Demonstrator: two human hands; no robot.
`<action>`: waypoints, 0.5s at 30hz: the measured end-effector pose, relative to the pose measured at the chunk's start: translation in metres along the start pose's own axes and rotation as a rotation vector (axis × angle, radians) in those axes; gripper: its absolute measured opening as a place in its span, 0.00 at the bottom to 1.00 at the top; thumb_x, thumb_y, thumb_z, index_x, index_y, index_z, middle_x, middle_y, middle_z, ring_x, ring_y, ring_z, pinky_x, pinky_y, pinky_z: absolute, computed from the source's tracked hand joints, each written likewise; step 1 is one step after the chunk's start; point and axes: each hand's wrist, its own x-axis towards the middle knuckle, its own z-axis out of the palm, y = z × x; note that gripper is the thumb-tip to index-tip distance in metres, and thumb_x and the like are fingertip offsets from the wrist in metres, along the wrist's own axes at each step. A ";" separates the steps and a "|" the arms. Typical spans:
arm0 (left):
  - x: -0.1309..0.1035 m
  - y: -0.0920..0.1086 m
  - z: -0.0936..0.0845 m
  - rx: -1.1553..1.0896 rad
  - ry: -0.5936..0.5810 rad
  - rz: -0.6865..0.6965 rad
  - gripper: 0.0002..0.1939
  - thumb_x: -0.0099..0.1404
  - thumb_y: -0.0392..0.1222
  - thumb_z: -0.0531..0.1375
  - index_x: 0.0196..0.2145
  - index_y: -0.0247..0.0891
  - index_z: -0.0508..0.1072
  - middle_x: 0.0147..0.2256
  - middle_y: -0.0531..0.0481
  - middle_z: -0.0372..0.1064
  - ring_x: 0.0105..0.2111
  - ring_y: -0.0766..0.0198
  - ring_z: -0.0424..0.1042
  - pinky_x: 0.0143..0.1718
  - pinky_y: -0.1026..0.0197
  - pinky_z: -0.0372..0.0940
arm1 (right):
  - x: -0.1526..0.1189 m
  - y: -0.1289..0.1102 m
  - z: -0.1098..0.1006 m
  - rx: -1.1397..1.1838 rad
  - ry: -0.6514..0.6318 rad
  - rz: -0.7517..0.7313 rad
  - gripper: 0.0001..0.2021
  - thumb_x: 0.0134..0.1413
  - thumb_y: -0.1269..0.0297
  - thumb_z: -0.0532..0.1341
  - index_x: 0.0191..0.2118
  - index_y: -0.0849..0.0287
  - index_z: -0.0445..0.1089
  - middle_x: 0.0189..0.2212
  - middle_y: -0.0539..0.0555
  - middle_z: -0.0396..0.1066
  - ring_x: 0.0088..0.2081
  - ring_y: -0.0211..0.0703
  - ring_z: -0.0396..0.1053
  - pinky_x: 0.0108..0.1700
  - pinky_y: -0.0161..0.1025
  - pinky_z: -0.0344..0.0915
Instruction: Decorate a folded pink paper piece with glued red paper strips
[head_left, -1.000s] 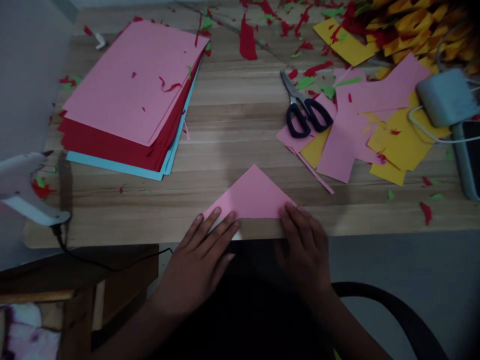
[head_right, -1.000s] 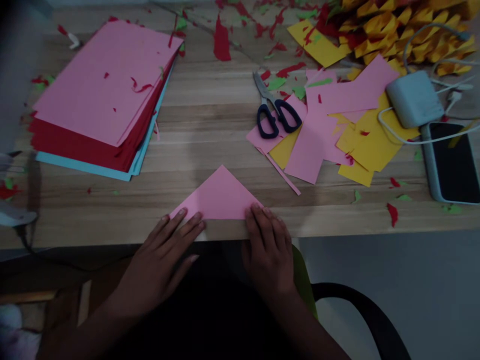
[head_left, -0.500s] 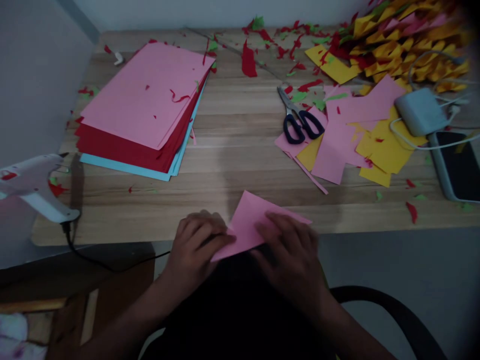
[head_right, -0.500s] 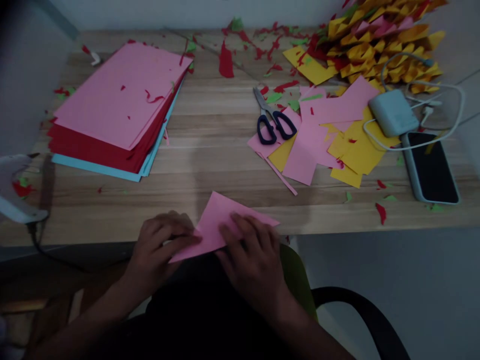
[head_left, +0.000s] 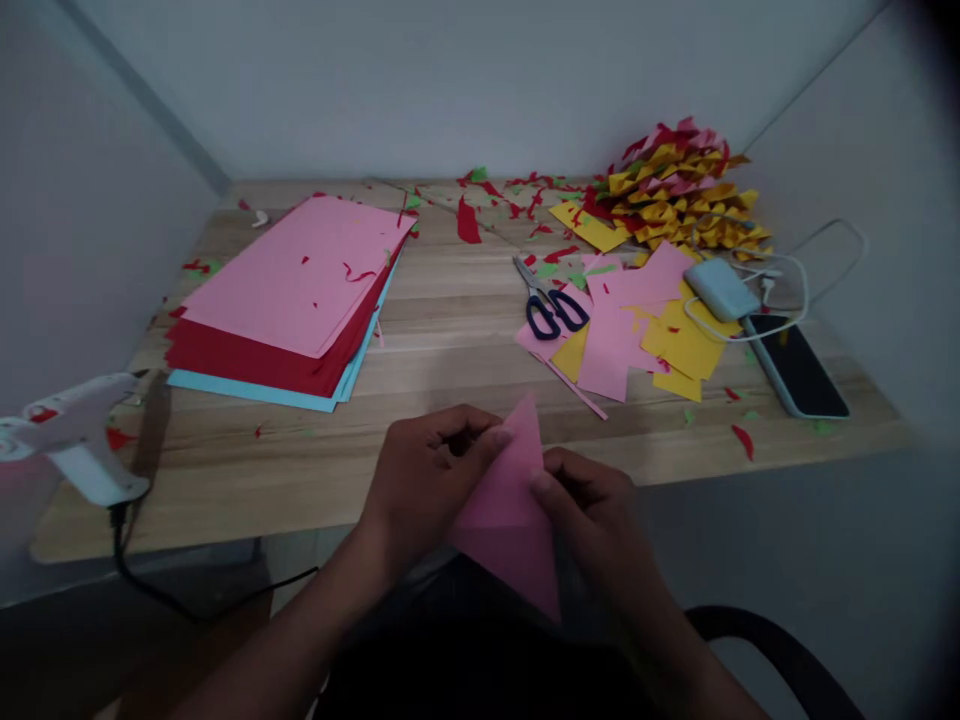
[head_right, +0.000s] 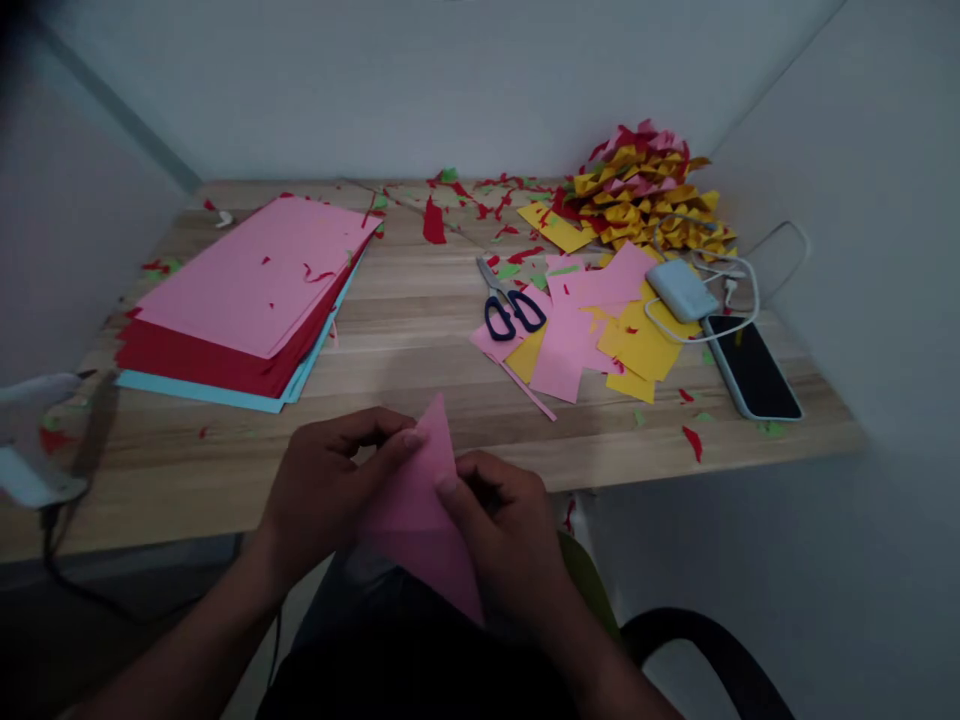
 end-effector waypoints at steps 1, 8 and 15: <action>-0.001 -0.002 0.000 0.001 -0.033 -0.010 0.08 0.65 0.42 0.64 0.29 0.40 0.81 0.26 0.57 0.77 0.27 0.71 0.72 0.27 0.70 0.63 | 0.003 0.001 0.001 0.048 0.033 -0.015 0.10 0.60 0.58 0.63 0.31 0.57 0.75 0.25 0.48 0.74 0.27 0.36 0.69 0.30 0.32 0.65; -0.005 -0.018 0.000 0.111 -0.234 -0.010 0.11 0.70 0.49 0.60 0.35 0.42 0.79 0.30 0.58 0.75 0.29 0.70 0.70 0.31 0.68 0.60 | 0.030 0.011 0.011 0.189 0.191 -0.020 0.09 0.54 0.60 0.68 0.28 0.57 0.72 0.21 0.45 0.67 0.22 0.33 0.62 0.24 0.31 0.60; 0.008 -0.031 -0.003 0.190 -0.175 -0.025 0.21 0.67 0.49 0.59 0.20 0.36 0.65 0.18 0.58 0.54 0.21 0.71 0.52 0.22 0.66 0.46 | 0.035 0.020 0.019 0.148 0.109 -0.065 0.08 0.61 0.60 0.62 0.32 0.57 0.73 0.25 0.46 0.70 0.27 0.34 0.65 0.30 0.32 0.61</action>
